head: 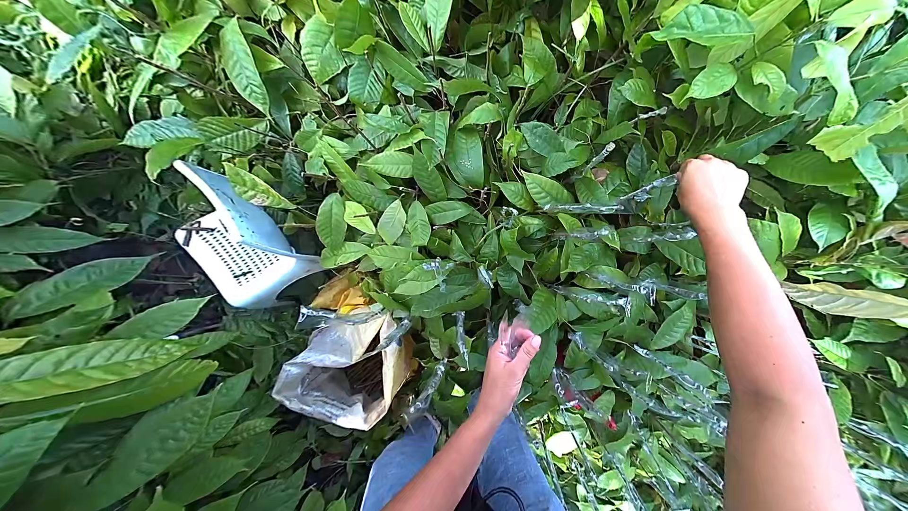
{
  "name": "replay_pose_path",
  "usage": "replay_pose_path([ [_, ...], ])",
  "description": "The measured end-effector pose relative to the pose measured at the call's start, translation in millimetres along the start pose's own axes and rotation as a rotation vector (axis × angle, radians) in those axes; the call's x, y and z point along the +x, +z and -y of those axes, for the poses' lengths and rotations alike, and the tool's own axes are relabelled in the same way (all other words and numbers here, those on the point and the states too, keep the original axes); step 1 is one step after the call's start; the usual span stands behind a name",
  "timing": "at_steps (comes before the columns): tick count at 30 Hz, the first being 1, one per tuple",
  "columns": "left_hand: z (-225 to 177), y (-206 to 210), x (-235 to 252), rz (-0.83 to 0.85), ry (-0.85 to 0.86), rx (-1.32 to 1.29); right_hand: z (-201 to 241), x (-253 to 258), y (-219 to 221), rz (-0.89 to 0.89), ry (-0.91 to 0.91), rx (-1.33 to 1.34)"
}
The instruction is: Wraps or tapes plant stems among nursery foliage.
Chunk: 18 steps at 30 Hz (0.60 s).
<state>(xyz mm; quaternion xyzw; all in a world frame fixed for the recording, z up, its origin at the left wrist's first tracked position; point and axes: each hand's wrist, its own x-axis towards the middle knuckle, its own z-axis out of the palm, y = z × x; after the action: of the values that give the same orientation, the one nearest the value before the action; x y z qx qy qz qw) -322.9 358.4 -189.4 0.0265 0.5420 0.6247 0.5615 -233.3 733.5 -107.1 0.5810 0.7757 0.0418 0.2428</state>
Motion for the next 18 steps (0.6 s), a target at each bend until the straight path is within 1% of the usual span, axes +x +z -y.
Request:
replay_pose_path([
  [5, -2, -8, 3, -0.004, 0.020, 0.010, -5, -4, -15, -0.012, 0.018, 0.004],
  [18, -7, -11, 6, -0.010, 0.022, -0.012, 1, -8, -27, 0.043, 0.071, -0.075],
])
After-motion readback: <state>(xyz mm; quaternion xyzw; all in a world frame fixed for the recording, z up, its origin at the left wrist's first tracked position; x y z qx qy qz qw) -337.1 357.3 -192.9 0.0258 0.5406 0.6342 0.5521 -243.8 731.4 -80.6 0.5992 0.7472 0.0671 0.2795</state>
